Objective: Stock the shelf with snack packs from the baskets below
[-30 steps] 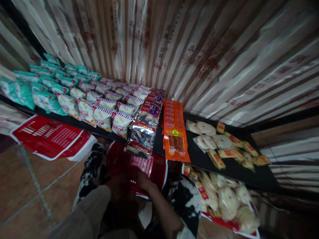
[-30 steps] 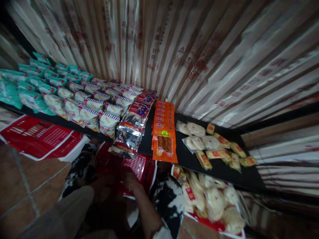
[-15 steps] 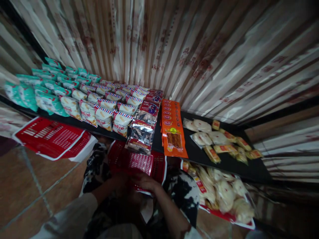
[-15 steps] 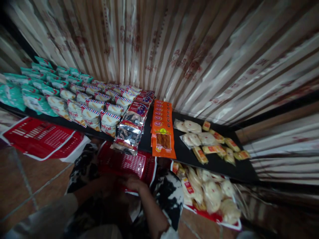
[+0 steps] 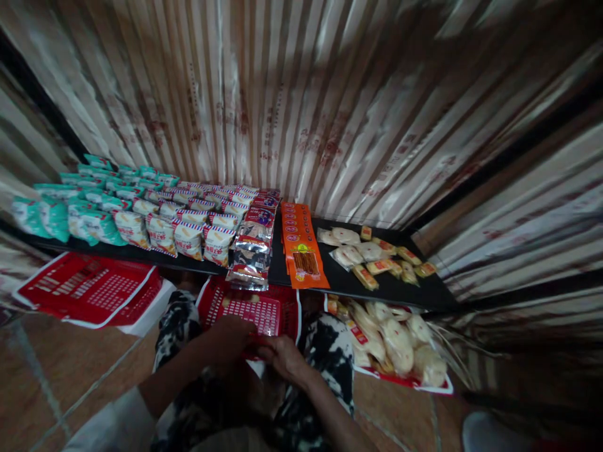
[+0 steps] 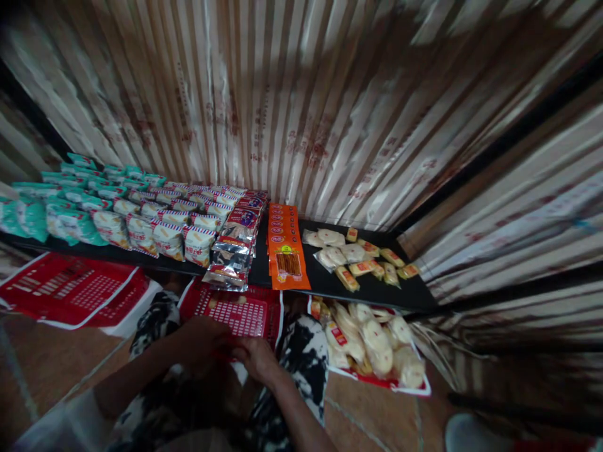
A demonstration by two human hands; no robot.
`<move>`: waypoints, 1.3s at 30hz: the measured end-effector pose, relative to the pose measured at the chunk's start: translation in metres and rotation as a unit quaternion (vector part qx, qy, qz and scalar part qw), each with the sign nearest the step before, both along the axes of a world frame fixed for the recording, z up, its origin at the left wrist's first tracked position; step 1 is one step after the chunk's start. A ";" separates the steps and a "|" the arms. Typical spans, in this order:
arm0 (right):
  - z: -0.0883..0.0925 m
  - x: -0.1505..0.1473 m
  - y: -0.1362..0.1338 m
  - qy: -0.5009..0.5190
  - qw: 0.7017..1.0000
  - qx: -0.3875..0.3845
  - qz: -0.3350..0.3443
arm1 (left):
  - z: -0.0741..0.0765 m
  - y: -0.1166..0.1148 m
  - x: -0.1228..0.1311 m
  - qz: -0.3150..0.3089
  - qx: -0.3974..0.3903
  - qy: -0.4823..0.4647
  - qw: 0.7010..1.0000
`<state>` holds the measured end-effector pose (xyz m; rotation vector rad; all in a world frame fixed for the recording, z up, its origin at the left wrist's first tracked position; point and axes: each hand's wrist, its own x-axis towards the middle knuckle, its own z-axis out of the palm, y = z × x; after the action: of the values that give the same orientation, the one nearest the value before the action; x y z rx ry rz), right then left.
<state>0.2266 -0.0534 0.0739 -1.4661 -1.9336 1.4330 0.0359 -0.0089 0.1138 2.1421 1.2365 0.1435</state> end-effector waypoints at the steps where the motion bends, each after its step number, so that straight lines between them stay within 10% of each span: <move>1: 0.008 0.004 -0.001 0.015 1.000 0.000 -0.017 | 0.017 0.000 0.002 -0.039 -0.005 -0.011 0.999; 6: 0.044 0.029 -0.006 0.167 0.982 -0.042 -0.082 | 0.088 0.009 0.015 -0.017 -0.001 -0.120 0.993; 10: 0.063 0.044 -0.008 0.261 0.956 -0.052 -0.124 | 0.105 0.022 0.026 0.052 0.038 -0.184 0.981; 25: 0.069 0.092 0.001 0.332 0.889 -0.053 -0.311 | 0.075 0.038 0.088 0.131 0.146 -0.081 0.977; 39: 0.026 0.129 0.100 0.329 0.842 -0.020 -0.426 | 0.041 0.060 0.176 0.047 0.147 0.008 0.988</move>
<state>0.3552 0.0471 0.0997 -1.3165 -0.6796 1.2631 0.2117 0.0509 0.1544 2.3358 1.3994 0.3706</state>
